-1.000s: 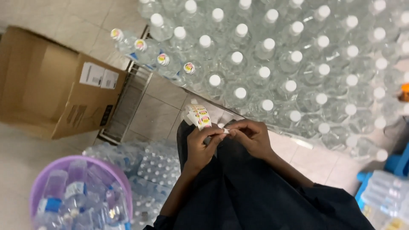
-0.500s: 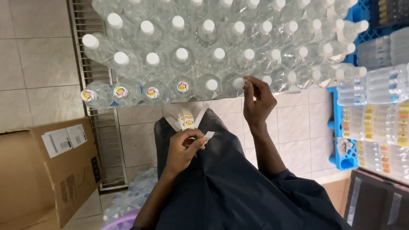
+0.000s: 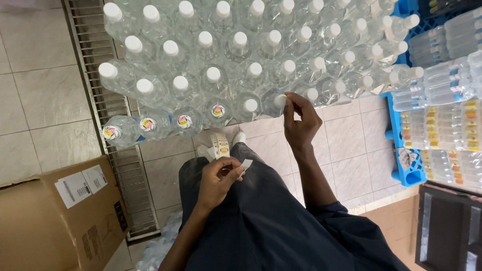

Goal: The person applies small round stickers to the caps of many plastic water bottles arranged on the floor. They peel stickers from a roll and press each one onto a bottle cap, working across multiple rows of bottles.

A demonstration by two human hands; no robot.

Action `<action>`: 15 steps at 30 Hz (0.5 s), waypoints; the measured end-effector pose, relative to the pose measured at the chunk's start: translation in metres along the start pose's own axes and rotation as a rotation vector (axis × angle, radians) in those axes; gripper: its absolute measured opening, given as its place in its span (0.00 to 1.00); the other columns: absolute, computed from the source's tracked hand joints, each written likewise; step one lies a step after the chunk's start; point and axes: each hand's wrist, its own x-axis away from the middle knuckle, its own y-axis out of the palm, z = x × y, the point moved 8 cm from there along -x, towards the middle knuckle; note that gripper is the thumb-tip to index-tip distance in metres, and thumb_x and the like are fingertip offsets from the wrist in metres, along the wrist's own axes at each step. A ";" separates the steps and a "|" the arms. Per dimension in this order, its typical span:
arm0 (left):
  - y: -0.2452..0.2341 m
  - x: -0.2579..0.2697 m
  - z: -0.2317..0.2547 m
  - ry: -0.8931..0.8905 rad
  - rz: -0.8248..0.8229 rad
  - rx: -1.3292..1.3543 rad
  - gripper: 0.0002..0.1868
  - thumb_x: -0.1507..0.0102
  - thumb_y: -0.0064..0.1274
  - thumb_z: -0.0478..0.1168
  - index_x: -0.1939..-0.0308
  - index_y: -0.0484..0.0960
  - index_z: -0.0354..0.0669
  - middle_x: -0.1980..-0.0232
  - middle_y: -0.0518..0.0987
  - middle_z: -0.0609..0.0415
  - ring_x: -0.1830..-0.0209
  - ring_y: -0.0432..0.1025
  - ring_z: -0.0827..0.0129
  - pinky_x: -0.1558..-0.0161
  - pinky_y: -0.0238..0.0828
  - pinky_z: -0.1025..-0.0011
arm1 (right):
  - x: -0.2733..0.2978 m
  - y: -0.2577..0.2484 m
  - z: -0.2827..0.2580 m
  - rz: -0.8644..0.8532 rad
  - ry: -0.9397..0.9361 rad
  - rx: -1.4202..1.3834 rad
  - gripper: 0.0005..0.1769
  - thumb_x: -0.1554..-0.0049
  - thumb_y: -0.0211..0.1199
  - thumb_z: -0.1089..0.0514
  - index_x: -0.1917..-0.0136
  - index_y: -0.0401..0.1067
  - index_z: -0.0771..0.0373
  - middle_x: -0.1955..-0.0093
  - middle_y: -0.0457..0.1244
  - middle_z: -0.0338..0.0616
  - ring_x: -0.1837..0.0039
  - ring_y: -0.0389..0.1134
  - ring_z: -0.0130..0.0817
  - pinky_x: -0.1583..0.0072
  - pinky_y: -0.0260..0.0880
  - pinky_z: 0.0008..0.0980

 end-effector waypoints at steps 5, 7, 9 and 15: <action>0.000 -0.003 -0.003 -0.027 -0.023 -0.015 0.11 0.34 0.69 0.35 0.57 0.87 0.25 0.64 0.83 0.38 0.64 0.84 0.57 0.66 0.89 0.57 | 0.000 0.001 -0.008 -0.020 -0.001 -0.008 0.02 0.34 0.69 0.69 0.49 0.81 0.70 0.49 0.75 0.54 0.48 0.79 0.50 0.49 0.84 0.38; 0.001 -0.006 -0.004 -0.030 -0.021 -0.006 0.12 0.34 0.69 0.35 0.57 0.87 0.25 0.64 0.83 0.38 0.64 0.84 0.57 0.66 0.90 0.57 | -0.002 0.002 -0.008 -0.037 -0.003 -0.013 0.02 0.34 0.69 0.69 0.49 0.81 0.70 0.49 0.75 0.55 0.48 0.79 0.50 0.48 0.83 0.38; 0.000 -0.006 -0.004 -0.051 -0.028 0.005 0.12 0.34 0.69 0.35 0.57 0.87 0.25 0.63 0.83 0.38 0.65 0.83 0.58 0.65 0.89 0.57 | 0.000 0.003 -0.004 -0.081 0.025 -0.045 0.03 0.34 0.68 0.69 0.48 0.82 0.70 0.46 0.75 0.55 0.46 0.79 0.50 0.47 0.83 0.37; -0.003 -0.008 -0.008 -0.049 -0.029 0.001 0.12 0.34 0.69 0.35 0.57 0.87 0.25 0.62 0.83 0.39 0.64 0.83 0.58 0.65 0.90 0.57 | -0.003 0.002 -0.008 -0.152 0.013 -0.079 0.05 0.34 0.68 0.67 0.46 0.83 0.69 0.44 0.74 0.57 0.42 0.78 0.51 0.44 0.82 0.38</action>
